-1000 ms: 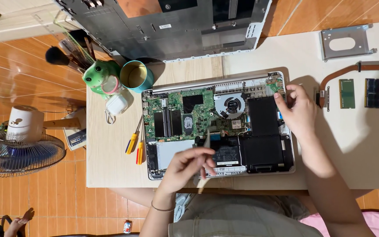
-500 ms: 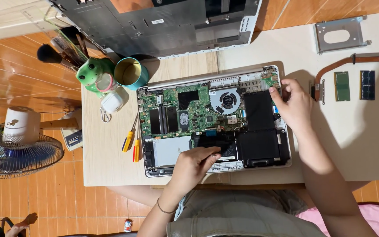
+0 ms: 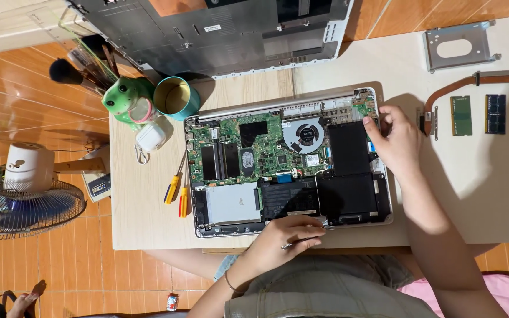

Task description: The person removes and adjusts internal components such as the fan, battery, and motherboard of a laptop.

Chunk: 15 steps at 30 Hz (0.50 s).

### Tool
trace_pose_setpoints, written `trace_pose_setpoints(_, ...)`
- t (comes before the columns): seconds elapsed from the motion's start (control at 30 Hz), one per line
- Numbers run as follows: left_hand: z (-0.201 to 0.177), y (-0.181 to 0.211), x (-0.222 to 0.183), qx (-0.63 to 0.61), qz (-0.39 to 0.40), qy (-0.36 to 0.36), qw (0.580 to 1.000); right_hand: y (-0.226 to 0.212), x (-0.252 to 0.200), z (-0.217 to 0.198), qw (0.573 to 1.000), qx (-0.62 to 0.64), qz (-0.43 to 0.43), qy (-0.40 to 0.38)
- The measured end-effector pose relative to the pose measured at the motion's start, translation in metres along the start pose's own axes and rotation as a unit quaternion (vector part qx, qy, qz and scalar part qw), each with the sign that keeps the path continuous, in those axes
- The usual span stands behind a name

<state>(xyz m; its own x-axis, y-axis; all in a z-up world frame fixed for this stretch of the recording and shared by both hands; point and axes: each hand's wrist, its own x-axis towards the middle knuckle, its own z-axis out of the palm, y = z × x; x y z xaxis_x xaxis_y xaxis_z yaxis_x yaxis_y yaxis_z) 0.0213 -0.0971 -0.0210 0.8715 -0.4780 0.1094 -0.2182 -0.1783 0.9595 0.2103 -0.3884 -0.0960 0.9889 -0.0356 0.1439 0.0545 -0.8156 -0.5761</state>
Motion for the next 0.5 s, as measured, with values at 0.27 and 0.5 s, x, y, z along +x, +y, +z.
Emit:
trace_pose_setpoints(0.27, 0.0060, 0.0001, 0.0004, 0.035, -0.036, -0.008, 0.999, 0.0046, -0.0003, 0.0010, 1.000, -0.007, 0.005, -0.014)
trace_pose_setpoints(0.5, 0.0088, 0.0083, 0.0053, 0.070, -0.014, 0.035, 0.997, 0.0070, -0.0006, 0.0019, 1.000, -0.013, -0.008, -0.001)
